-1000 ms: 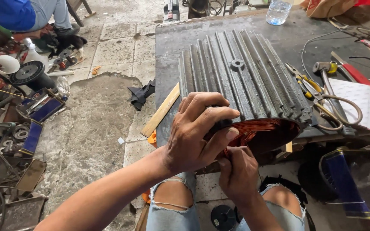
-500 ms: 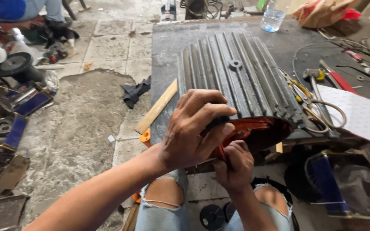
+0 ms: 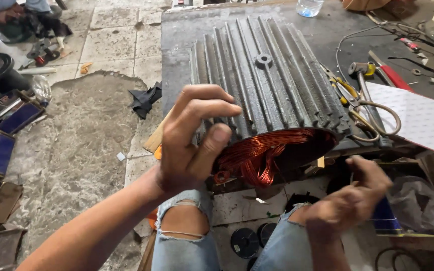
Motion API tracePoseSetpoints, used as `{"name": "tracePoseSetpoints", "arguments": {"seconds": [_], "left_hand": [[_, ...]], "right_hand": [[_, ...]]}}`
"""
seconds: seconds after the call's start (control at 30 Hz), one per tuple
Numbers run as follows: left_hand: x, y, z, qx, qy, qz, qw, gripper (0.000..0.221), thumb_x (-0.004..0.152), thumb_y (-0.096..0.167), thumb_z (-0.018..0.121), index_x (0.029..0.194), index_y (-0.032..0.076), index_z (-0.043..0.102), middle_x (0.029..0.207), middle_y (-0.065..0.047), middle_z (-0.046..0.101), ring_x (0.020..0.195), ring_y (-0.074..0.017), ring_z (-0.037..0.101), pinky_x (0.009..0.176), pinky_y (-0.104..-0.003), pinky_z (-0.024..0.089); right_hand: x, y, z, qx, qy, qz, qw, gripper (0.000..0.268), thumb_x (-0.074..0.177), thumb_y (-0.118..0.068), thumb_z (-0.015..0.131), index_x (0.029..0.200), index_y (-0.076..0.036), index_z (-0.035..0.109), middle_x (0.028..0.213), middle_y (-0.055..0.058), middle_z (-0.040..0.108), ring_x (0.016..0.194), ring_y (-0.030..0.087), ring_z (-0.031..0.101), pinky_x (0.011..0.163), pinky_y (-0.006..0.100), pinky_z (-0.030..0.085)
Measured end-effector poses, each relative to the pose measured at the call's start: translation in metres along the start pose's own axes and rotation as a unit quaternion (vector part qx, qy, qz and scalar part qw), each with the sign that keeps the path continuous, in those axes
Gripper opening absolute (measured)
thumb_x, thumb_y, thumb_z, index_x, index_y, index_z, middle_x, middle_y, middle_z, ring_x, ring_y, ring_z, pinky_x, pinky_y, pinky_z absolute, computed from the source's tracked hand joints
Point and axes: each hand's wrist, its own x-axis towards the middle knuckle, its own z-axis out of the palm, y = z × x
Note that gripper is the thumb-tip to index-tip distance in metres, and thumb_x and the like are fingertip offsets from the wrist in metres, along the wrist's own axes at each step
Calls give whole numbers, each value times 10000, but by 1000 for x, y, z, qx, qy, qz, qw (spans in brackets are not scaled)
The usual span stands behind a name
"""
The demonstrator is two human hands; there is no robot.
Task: Shaping and fitting copper wire coils into the stator slots of an electric motor housing using a wooden stick, hammer, and pliers.
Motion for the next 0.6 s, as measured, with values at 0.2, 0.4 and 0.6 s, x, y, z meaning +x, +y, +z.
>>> {"name": "tracePoseSetpoints", "arguments": {"seconds": [0.2,0.4,0.6], "left_hand": [[-21,9,-6,92,35,-54,994,342,1021,250,559,1276,24,523,1322,-171,556,1237,-300,585,1116,-443,506],[-67,18,23,134,-20,-182,974,1061,833,678,640,1583,85,180,1660,-222,190,1584,-432,261,1333,-619,284],[-79,15,52,143,-9,-244,959,1374,684,508,893,1602,72,-31,1701,-264,77,1614,-456,143,1331,-616,173]], "right_hand": [[-23,10,-15,51,-141,-2,989,359,856,57,442,1137,102,662,1277,237,672,1066,296,595,1000,426,463],[-29,-5,4,87,-273,-51,957,423,982,-267,561,1308,-10,638,1387,133,660,1379,287,584,1251,460,394],[-36,-27,19,135,-236,5,962,360,875,-31,652,1232,-7,687,1221,93,745,1218,263,688,1178,462,469]]}}
